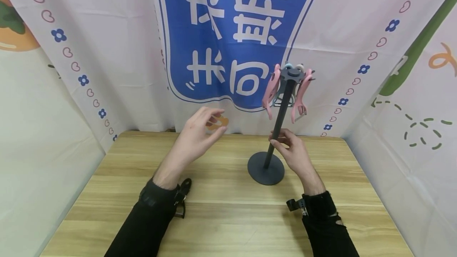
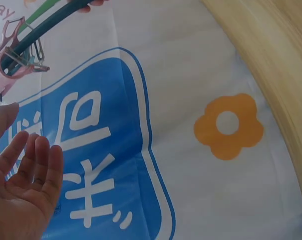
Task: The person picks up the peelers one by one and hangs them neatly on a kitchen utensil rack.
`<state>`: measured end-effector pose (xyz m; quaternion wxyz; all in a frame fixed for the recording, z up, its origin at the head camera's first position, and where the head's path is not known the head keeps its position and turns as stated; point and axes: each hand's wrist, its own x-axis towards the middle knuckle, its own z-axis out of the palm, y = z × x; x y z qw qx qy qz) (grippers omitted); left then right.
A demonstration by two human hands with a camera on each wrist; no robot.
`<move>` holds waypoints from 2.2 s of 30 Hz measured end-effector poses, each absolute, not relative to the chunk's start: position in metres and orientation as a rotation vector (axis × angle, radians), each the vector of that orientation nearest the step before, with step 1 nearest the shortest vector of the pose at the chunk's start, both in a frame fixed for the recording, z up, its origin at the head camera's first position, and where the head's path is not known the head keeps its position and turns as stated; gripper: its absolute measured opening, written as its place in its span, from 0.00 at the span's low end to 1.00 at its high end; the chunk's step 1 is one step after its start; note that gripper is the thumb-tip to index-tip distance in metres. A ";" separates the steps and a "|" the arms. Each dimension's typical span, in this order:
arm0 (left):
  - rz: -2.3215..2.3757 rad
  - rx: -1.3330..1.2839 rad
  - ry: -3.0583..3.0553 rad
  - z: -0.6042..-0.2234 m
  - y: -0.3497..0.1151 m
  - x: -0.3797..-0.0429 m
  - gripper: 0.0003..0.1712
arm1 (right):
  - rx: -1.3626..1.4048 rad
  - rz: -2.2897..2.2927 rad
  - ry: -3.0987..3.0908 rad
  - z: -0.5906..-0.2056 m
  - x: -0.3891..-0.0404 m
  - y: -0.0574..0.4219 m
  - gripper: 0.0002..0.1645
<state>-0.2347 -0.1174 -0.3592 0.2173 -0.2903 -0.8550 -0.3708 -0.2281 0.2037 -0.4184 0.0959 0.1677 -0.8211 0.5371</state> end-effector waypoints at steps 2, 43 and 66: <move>-1.003 -0.786 -2.399 -0.362 -0.122 -0.232 0.27 | 0.497 1.593 -2.433 -0.419 -0.228 0.204 0.17; -0.585 -0.582 -2.920 -0.427 -0.180 -0.207 0.26 | 0.514 1.610 -2.441 -0.416 -0.227 0.205 0.19; -0.388 -0.493 -3.332 -0.438 -0.182 -0.196 0.24 | 0.507 1.621 -2.445 -0.415 -0.226 0.204 0.19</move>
